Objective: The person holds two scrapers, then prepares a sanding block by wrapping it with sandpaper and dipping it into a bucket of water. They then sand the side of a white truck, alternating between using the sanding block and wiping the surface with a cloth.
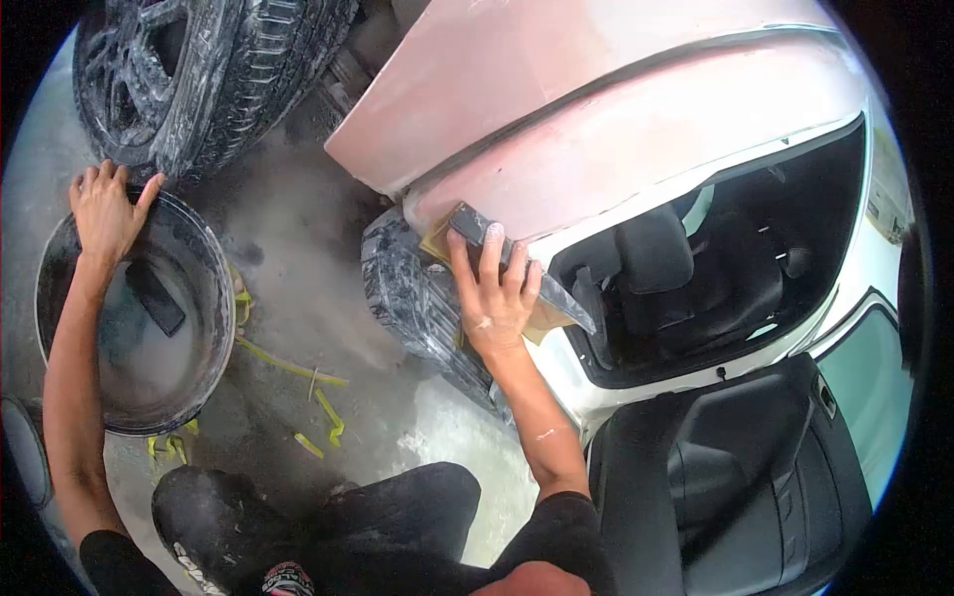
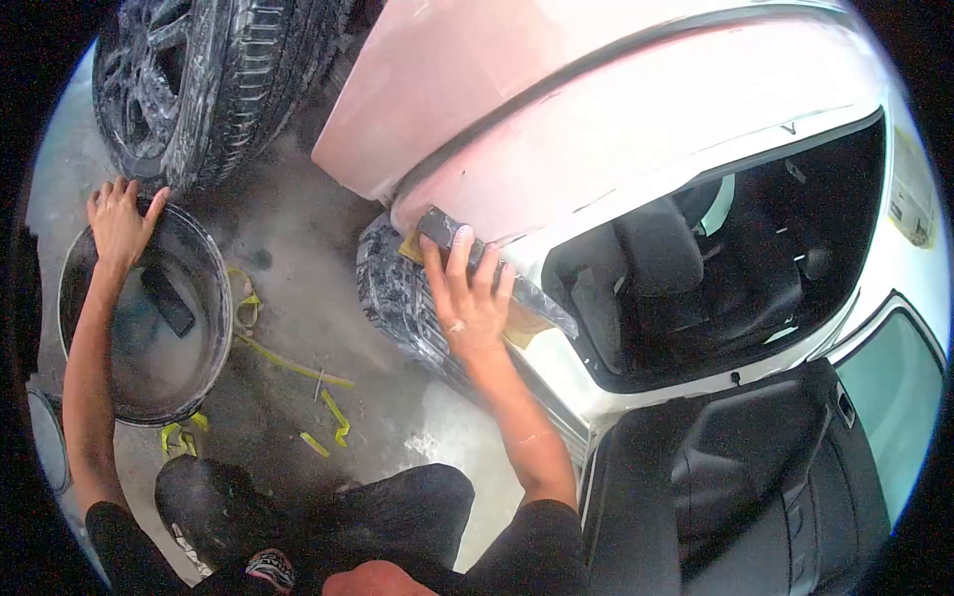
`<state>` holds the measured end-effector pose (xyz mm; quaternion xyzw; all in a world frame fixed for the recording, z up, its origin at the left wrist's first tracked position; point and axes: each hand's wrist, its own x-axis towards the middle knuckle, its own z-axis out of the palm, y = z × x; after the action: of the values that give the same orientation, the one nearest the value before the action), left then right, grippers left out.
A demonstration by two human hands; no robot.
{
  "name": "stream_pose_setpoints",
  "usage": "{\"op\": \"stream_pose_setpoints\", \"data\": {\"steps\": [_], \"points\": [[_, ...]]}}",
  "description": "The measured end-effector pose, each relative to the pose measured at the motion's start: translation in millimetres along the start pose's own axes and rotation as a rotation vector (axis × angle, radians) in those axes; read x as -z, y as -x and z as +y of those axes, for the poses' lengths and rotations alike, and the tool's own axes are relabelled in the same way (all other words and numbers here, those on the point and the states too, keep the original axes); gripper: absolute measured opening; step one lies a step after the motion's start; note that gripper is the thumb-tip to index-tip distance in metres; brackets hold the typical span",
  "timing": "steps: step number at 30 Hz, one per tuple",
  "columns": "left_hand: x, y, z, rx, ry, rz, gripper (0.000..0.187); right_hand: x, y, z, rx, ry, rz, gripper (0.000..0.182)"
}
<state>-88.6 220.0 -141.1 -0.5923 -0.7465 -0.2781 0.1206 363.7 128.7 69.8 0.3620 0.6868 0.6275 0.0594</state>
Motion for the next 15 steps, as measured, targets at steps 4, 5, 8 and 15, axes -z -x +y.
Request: {"op": "stream_pose_setpoints", "data": {"steps": [4,5,8,15], "points": [[0.8,-0.4,2.0,0.017,-0.011,-0.027,0.064,26.0,-40.8,37.7,-0.244,-0.15,0.032,0.062],[1.1,0.0,3.9,0.013,-0.012,-0.039,0.065,33.8,-54.8,40.3,-0.285,-0.094,0.038,0.068],[-8.9,0.3,-1.5,-0.023,-0.047,0.028,0.065,8.1,-32.0,17.1,-0.194,-0.023,0.044,0.056],[2.2,-0.5,2.4,-0.027,-0.038,-0.003,0.062,34.1,-57.4,37.8,-0.255,-0.197,0.076,0.049]]}}
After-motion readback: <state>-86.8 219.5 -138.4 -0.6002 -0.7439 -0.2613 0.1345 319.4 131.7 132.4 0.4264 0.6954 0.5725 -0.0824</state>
